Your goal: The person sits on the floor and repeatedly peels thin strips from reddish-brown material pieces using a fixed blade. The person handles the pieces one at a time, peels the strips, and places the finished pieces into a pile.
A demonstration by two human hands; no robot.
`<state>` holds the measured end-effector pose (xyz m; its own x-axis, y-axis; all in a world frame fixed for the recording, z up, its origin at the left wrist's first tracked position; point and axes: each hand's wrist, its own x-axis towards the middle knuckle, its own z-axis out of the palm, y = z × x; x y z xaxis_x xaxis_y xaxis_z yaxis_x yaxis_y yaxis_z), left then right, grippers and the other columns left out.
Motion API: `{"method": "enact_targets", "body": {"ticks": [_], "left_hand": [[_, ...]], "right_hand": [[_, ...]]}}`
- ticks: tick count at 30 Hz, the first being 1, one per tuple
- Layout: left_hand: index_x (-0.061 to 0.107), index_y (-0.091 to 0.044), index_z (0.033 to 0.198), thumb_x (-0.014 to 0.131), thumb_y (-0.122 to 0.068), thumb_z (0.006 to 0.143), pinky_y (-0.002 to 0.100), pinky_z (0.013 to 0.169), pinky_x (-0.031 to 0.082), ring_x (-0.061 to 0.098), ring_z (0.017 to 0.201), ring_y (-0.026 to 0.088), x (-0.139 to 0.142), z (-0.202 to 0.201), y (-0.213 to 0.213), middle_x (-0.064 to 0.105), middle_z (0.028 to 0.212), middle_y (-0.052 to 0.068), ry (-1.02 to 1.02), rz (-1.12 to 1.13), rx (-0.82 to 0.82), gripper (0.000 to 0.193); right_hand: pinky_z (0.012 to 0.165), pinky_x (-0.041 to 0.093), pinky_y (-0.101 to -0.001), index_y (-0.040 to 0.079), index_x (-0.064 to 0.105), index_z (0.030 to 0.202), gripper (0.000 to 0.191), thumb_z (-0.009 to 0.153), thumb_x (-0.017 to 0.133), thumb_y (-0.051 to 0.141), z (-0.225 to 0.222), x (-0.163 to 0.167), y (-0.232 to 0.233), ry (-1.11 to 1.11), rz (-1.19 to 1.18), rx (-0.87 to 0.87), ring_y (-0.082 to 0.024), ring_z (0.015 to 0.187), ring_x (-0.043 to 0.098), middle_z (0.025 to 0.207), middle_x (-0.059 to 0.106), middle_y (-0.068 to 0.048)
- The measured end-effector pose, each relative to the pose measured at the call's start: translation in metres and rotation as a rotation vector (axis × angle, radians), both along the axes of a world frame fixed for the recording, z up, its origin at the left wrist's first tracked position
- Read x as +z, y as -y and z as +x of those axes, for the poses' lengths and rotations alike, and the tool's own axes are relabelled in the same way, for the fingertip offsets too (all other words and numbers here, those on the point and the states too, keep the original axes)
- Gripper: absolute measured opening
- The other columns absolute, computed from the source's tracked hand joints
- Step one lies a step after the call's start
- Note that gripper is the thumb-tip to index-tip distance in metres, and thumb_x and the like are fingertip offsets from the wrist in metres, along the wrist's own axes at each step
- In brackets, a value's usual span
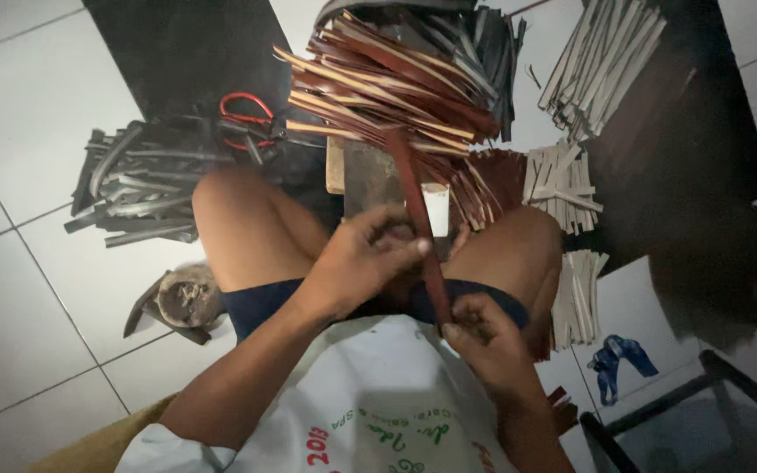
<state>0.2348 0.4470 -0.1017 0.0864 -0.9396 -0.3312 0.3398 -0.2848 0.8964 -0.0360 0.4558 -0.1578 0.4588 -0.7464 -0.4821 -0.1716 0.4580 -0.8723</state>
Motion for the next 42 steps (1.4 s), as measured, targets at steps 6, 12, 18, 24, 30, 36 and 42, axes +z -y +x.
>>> {"method": "enact_targets", "body": {"ticks": [6,12,18,24,30,36,42], "left_hand": [[0.066,0.004,0.117,0.069,-0.014,0.096,0.026,0.073,0.06,0.07,0.083,0.011,-0.003,-0.012,-0.012,0.072,0.092,0.005,-0.237,0.088,-0.092,0.028],[0.074,0.001,0.107,0.071,-0.015,0.097,0.029,0.062,0.054,0.063,0.069,0.014,-0.001,-0.014,-0.024,0.069,0.08,0.01,0.28,0.024,-0.219,0.019],[0.074,-0.001,0.104,0.072,-0.013,0.092,0.033,0.071,0.057,0.072,0.081,0.02,0.006,-0.009,-0.037,0.072,0.093,0.011,0.464,-0.229,-0.282,0.017],[0.073,-0.003,0.105,0.073,-0.014,0.092,0.033,0.066,0.058,0.073,0.076,0.022,0.015,-0.001,-0.047,0.072,0.091,0.011,0.372,-0.172,-0.404,0.017],[0.072,-0.003,0.107,0.073,-0.008,0.091,0.033,0.069,0.057,0.073,0.081,0.022,0.021,0.007,-0.05,0.072,0.094,0.011,0.384,-0.367,-0.452,0.016],[0.069,0.0,0.108,0.075,-0.004,0.09,0.033,0.074,0.056,0.071,0.087,0.023,0.021,0.014,-0.042,0.07,0.098,0.012,0.374,-0.527,-0.445,0.019],[0.068,-0.001,0.116,0.074,-0.005,0.091,0.032,0.082,0.058,0.074,0.094,0.021,0.017,0.016,-0.028,0.074,0.104,0.012,0.39,-0.453,-0.416,0.026]], "right_hand": [[0.088,0.053,-0.0294,0.003,0.061,0.117,0.029,0.09,0.07,0.001,0.027,0.023,-0.004,-0.038,0.14,0.021,-0.013,0.098,0.063,0.103,0.065,-0.004],[0.095,0.053,-0.0328,-0.002,0.059,0.121,0.032,0.1,0.058,0.023,0.059,0.037,0.025,0.358,0.272,-0.197,-0.019,0.105,0.063,0.112,0.065,-0.009],[0.076,0.053,-0.0261,-0.003,0.07,0.104,0.011,0.102,0.066,0.007,0.066,0.057,0.035,0.022,-0.231,0.028,-0.011,0.084,0.062,0.093,0.069,-0.006],[0.058,0.049,-0.0233,-0.004,0.073,0.098,0.017,0.098,0.068,0.012,0.049,0.075,0.06,0.082,-0.178,-0.192,-0.009,0.065,0.061,0.09,0.075,-0.01],[0.053,0.048,-0.0241,-0.004,0.07,0.101,0.016,0.104,0.065,0.011,0.017,0.077,0.082,0.327,-0.126,-0.385,-0.013,0.061,0.06,0.083,0.07,-0.013],[0.051,0.046,-0.0239,-0.003,0.07,0.101,0.021,0.11,0.062,0.015,0.008,0.076,0.09,0.654,0.047,-0.504,-0.012,0.059,0.06,0.081,0.069,-0.009],[0.064,0.057,-0.0303,0.001,0.066,0.106,0.018,0.113,0.06,0.017,0.044,0.076,0.083,0.535,-0.192,-0.439,-0.017,0.069,0.069,0.086,0.071,-0.012]]}}
